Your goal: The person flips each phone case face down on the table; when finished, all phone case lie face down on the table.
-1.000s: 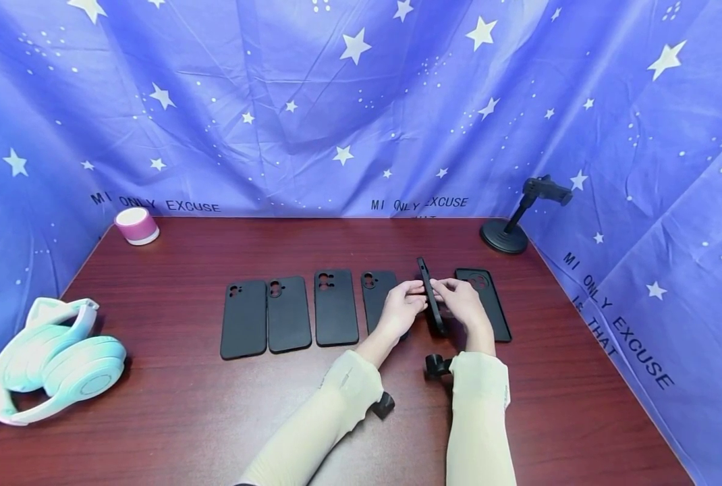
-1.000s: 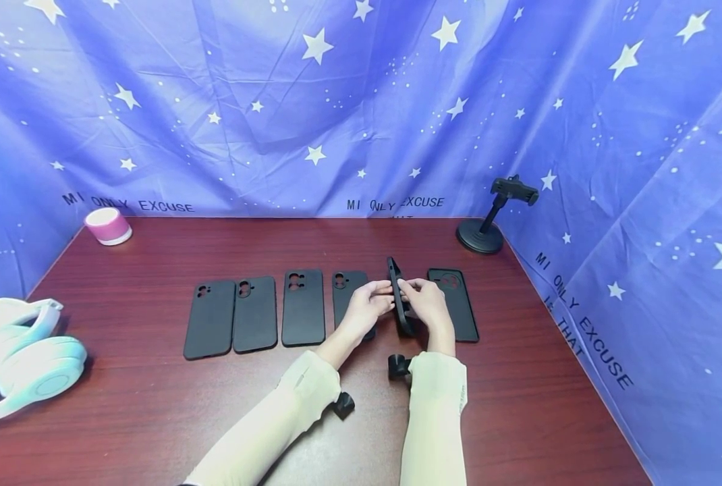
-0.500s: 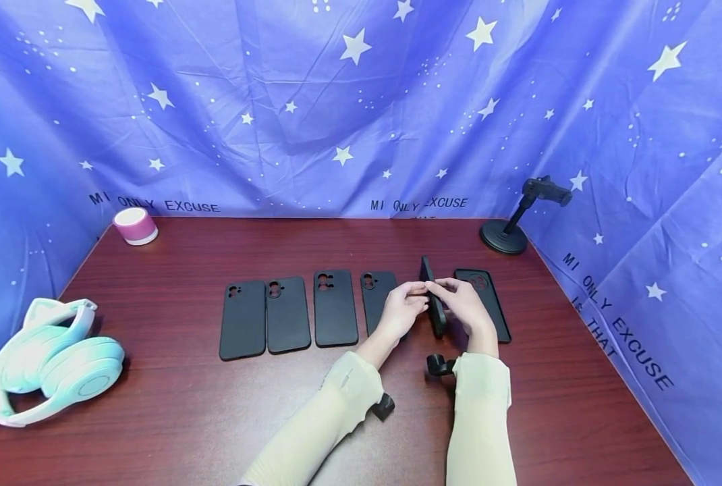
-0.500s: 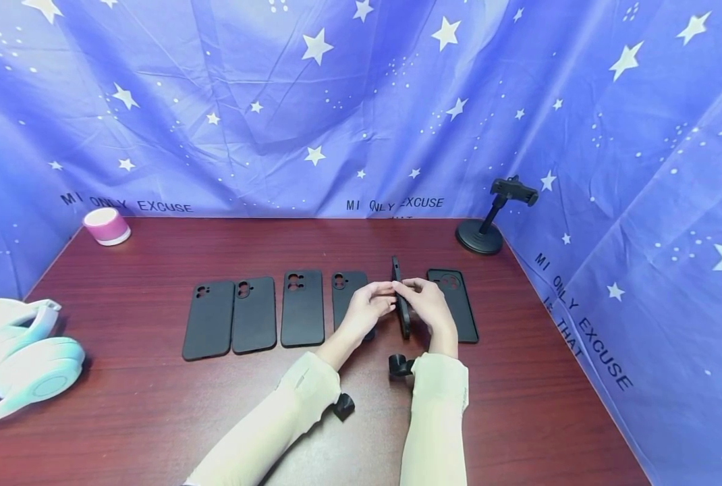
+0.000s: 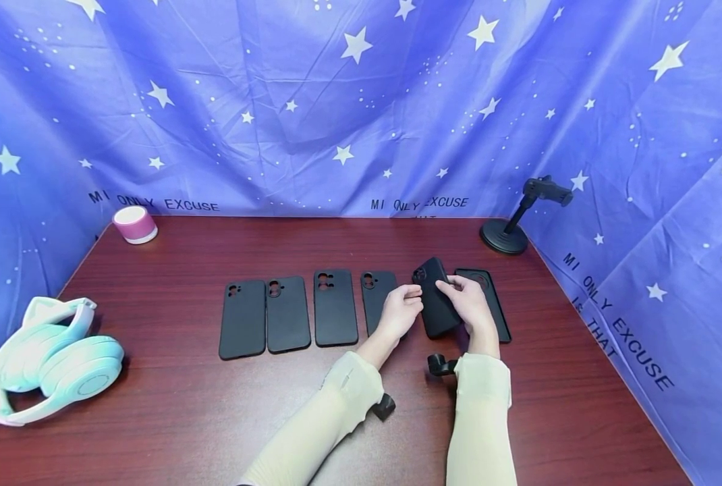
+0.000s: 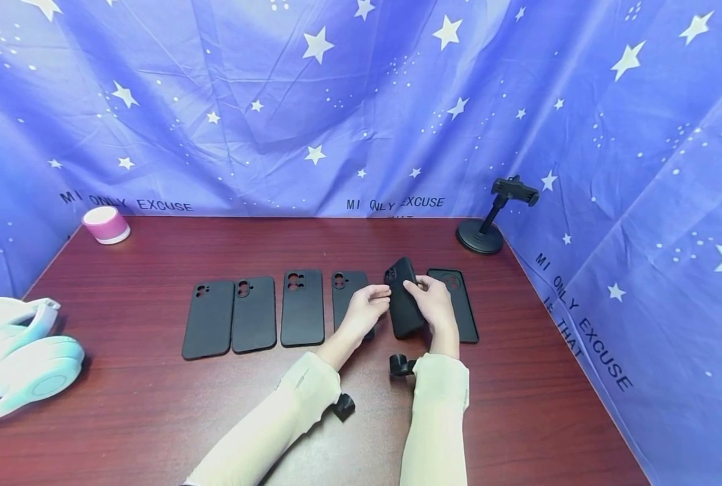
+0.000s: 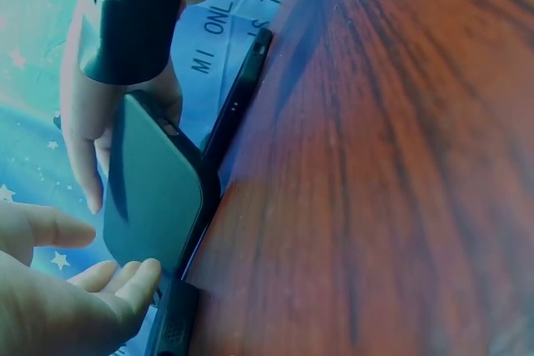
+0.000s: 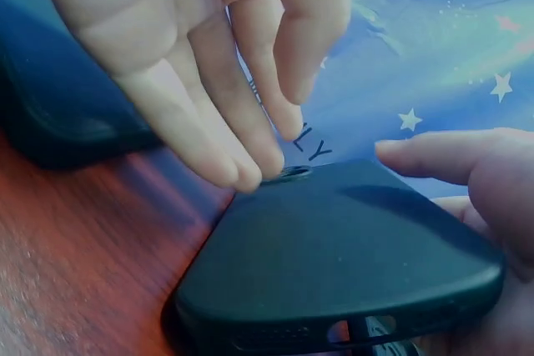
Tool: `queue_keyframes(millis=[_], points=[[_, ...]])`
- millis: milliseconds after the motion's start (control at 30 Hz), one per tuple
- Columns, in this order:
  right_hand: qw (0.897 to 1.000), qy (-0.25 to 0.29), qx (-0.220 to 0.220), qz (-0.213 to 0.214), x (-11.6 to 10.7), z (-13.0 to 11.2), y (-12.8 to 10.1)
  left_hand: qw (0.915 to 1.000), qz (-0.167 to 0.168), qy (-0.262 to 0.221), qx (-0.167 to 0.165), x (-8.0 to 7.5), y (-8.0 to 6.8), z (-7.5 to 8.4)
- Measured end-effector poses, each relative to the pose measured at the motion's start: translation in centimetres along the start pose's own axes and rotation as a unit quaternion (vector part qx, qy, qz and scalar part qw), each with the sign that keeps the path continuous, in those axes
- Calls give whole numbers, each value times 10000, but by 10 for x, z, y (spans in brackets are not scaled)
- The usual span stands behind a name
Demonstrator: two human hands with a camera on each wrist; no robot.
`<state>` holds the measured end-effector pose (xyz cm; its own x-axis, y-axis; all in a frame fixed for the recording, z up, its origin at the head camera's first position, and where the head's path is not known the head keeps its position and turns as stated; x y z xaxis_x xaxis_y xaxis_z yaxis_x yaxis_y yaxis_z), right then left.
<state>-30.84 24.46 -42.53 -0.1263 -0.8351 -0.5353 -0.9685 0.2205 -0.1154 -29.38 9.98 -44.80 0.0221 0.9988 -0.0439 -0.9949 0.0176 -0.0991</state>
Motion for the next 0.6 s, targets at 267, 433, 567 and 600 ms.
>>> queue_keyframes(millis=[267, 433, 567, 600], points=[[9975, -659, 143, -232, 3, 8, 2, 9993, -9, 272, -266, 1, -1, -3], [9932, -1098, 102, -385, 7, 10, 4, 9985, -26, 489, -264, 1, -1, -3], [9833, -1801, -104, -249, 8, 6, 4, 9976, -35, 657, -226, 1, -2, -2], [9802, -1961, -164, -217, 8, 5, 4, 9973, -38, 694, -224, 1, -3, -2]])
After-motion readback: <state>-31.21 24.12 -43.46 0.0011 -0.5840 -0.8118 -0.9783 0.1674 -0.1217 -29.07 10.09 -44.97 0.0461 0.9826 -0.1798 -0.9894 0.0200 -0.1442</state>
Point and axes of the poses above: each hand's wrist, its own y-axis towards the middle knuckle, its own x-axis out of the palm, z = x × y, the point moved 7 cm from there along y, towards the middle knuckle, and after that the axes turned 9 degrees about z, right-handed, at the moved point
